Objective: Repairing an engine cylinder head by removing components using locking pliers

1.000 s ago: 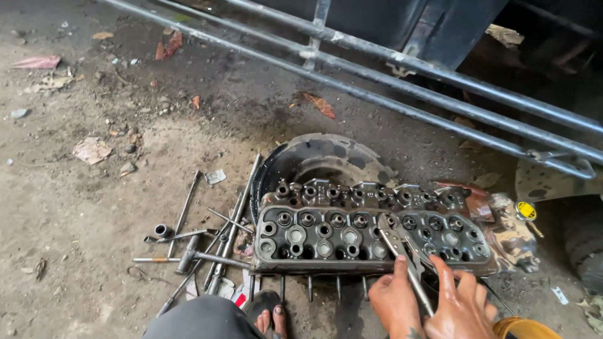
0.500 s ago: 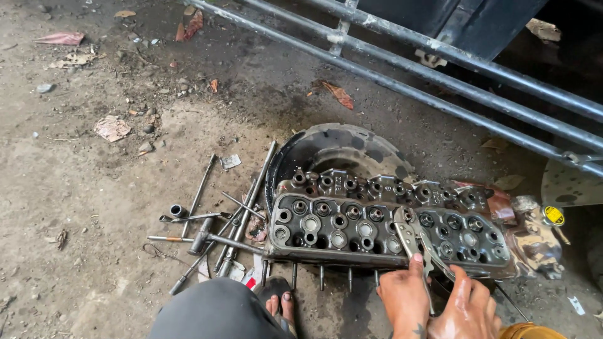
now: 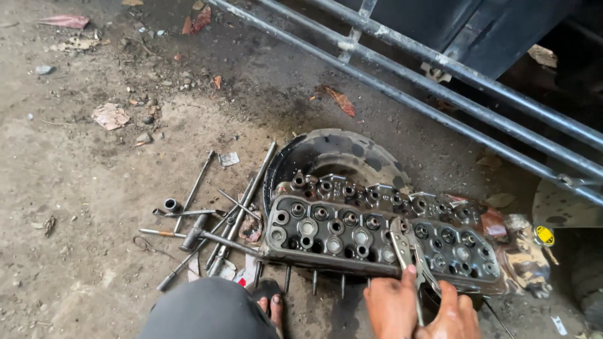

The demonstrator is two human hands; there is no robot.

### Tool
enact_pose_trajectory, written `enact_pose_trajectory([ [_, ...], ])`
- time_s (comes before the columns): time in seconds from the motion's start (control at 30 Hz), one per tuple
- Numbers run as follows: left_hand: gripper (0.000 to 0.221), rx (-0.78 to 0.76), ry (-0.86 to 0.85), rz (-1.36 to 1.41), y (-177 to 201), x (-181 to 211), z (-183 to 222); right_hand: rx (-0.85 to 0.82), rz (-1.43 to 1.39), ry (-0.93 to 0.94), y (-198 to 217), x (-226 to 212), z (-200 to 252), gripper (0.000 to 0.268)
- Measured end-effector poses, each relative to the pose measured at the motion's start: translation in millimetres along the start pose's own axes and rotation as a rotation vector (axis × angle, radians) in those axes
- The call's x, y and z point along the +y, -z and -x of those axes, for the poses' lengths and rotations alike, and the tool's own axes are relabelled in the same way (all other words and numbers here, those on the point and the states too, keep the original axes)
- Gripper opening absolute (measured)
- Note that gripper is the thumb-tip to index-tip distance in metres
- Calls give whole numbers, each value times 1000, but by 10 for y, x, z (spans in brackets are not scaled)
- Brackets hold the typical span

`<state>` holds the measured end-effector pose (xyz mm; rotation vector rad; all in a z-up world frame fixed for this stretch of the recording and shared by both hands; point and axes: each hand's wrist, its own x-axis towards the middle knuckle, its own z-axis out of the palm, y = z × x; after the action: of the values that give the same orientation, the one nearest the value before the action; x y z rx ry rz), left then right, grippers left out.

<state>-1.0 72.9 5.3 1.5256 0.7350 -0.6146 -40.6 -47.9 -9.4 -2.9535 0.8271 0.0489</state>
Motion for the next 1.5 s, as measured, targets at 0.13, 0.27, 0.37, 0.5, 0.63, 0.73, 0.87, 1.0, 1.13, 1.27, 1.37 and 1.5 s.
enact_pose_trajectory([
  [0.13, 58, -102, -163, -48, -236, -114, -93, -115, 97, 40, 377, 26, -154, 97],
  [0.27, 59, -148, -231, 17, -319, -77, -28, -284, 169, 227, 401, 329, -515, 104],
  [0.37, 63, -166, -146, -3, -273, -19, 44, -275, 133, 168, 509, 181, -388, 92],
  [0.5, 56, -168, -6, -4, 82, 230, 322, -75, 117, 103, 338, -53, -37, 81],
  [0.63, 56, -57, -31, -10, -11, 43, 263, -178, 27, -64, 487, -229, 180, 61],
  [0.73, 55, -91, -141, 26, -148, 11, 144, -182, 37, 88, 573, -70, -76, 55],
  [0.87, 33, -233, -287, 16, -252, -99, 196, -252, 127, 252, 714, 173, -374, 93],
  [1.0, 43, -65, -195, 91, -285, -168, 119, -118, 94, 92, 689, -203, 8, 53],
  [1.13, 45, 8, -158, 59, -193, -62, 201, -331, 149, -73, 821, -294, -2, 70],
  [1.27, 11, -397, -147, 90, -112, 76, 494, -324, 131, 314, 909, 179, -508, 80],
  [1.37, 22, -400, -108, 148, -131, 50, 474, -373, 203, 249, 1161, -39, -349, 63],
  [1.5, 44, -108, -84, 187, -235, -171, 255, -480, 258, -26, 1155, -451, 10, 71],
])
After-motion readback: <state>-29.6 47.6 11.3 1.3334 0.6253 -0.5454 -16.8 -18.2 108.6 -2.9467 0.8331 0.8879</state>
